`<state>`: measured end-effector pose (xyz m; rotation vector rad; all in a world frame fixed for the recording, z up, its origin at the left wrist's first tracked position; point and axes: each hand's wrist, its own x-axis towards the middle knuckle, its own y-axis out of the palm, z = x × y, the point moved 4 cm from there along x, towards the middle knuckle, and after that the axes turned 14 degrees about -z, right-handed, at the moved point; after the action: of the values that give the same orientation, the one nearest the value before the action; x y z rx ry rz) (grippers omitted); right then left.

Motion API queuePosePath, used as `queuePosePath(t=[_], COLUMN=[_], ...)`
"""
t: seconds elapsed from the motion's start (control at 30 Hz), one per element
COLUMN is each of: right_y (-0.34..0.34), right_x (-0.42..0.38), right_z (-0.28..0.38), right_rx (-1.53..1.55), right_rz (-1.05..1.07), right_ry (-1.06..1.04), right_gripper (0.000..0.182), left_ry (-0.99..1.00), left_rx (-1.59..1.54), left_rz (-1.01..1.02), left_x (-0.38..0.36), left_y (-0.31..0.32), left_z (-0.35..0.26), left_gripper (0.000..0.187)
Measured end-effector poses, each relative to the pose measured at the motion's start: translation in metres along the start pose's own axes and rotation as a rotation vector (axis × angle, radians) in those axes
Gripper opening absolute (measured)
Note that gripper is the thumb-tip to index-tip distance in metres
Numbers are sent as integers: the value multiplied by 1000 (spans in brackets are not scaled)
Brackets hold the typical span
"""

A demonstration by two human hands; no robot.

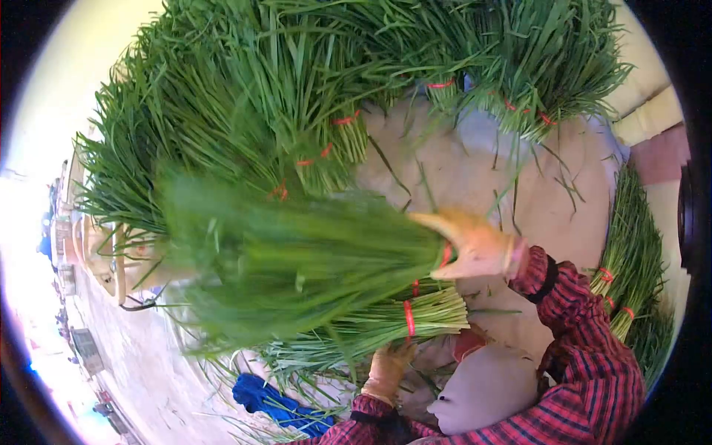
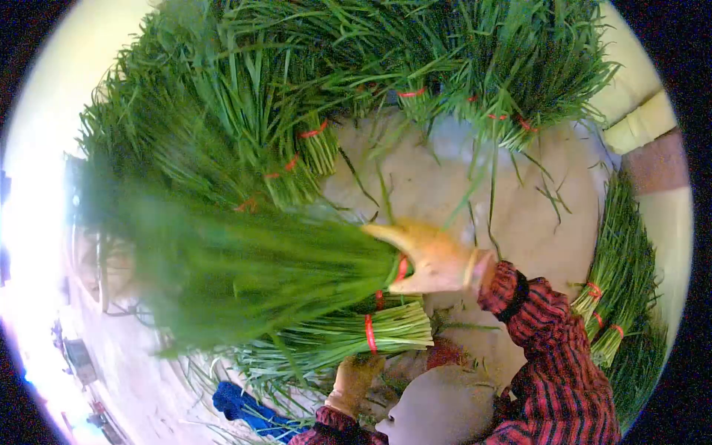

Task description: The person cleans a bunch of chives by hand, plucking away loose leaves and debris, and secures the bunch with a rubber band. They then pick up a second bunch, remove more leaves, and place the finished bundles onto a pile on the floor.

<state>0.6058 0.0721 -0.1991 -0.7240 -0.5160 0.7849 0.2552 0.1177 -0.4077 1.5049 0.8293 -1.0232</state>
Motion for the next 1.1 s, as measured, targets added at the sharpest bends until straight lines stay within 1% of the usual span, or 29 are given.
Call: queuePosePath(t=[0.07, 0.1, 0.17, 0.2, 0.27, 0.3, 0.33, 0.37, 0.4, 0.47, 0.5, 0.57, 0.6, 0.67, 0.7, 0.73, 0.77, 0.8, 0.83, 0.87, 0.93, 0.97, 1.0, 1.07, 1.1], right_y=[37, 44, 65, 76, 98, 99, 91, 71, 61, 78, 93, 107, 126, 150, 129, 165, 157, 148, 150, 157, 165, 179, 169, 149, 159], right_x=[1, 7, 20, 28, 42, 51, 64, 84, 101, 132, 144, 175, 185, 191, 189, 194, 190, 187, 190, 193, 198, 202, 204, 202, 200], right_z=[-6, -8, -23, -39, -69, -73, -63, -44, -34, -43, -45, -49, -47, -43, -12, -24, -12, -2, 0, -1, -10, -20, -18, -14, -22], right_rx=[217, 213, 259, 261, 168, 36, 44, -73, -193, -23, -17, 263, 269, 479, 459, 243, 263, 284, 157, 166, 72, 299, 305, 481, 475], right_rz=[266, 260, 564, 563, 669, 628, 632, 597, 559, 206, 209, -307, -309, -551, -476, -496, -413, -328, -346, -347, -643, -557, -558, -358, -355], right_ry=[17, 15, 152, 151, 137, 52, 47, 77, 106, 105, 103, 219, 211, 304, 284, 263, 306, 348, 315, 313, 303, 475, 475, 530, 549], right_gripper=[83, 83, 84, 84, 76, 69, 69, 67, 65, 70, 70, 78, 78, 81, 91, 100, 101, 101, 99, 99, 91, 87, 87, 85, 78], left_ry=[-64, -82, -89, -113, -154, -170, -192, -203, -201, -948, -942, -545, -344, 49, -129, -127, -539, -937, -927, -902, -875, -610, -347, 169, 424], left_rx=[-71, -92, -103, -103, -104, -107, -113, 3, 0, -1372, -1377, -854, -590, -55, -68, -65, -827, -1594, -1597, -1535, -1471, -1048, -624, 220, 641], left_rz=[-30, -33, -35, -85, -186, -236, -292, -49, -56, 58, 57, -35, -73, -144, -121, -120, -32, 76, 72, 76, 82, 153, 210, 285, 305], left_x=[0, 1, 2, -1, -11, -14, -17, 1, 12, 20, 19, 6, 0, -4, -2, 9, 22, 18, 18, 20, 20, 24, 27, 28, 25], left_y=[2, 2, 7, 9, 15, 17, 15, -23, -44, -45, -43, -29, -18, -3, -6, -26, -51, -44, -47, -50, -46, -51, -56, -61, -60], left_z=[0, -1, -3, -2, 0, -1, -1, 3, 8, 26, 29, 32, 27, 10, 11, 14, 32, 31, 34, 37, 35, 30, 25, 22, 25], left_gripper=[39, 42, 44, 44, 43, 43, 43, 42, 42, 43, 43, 42, 41, 40, 52, 52, 49, 47, 47, 43, 41, 42, 42, 45, 47])
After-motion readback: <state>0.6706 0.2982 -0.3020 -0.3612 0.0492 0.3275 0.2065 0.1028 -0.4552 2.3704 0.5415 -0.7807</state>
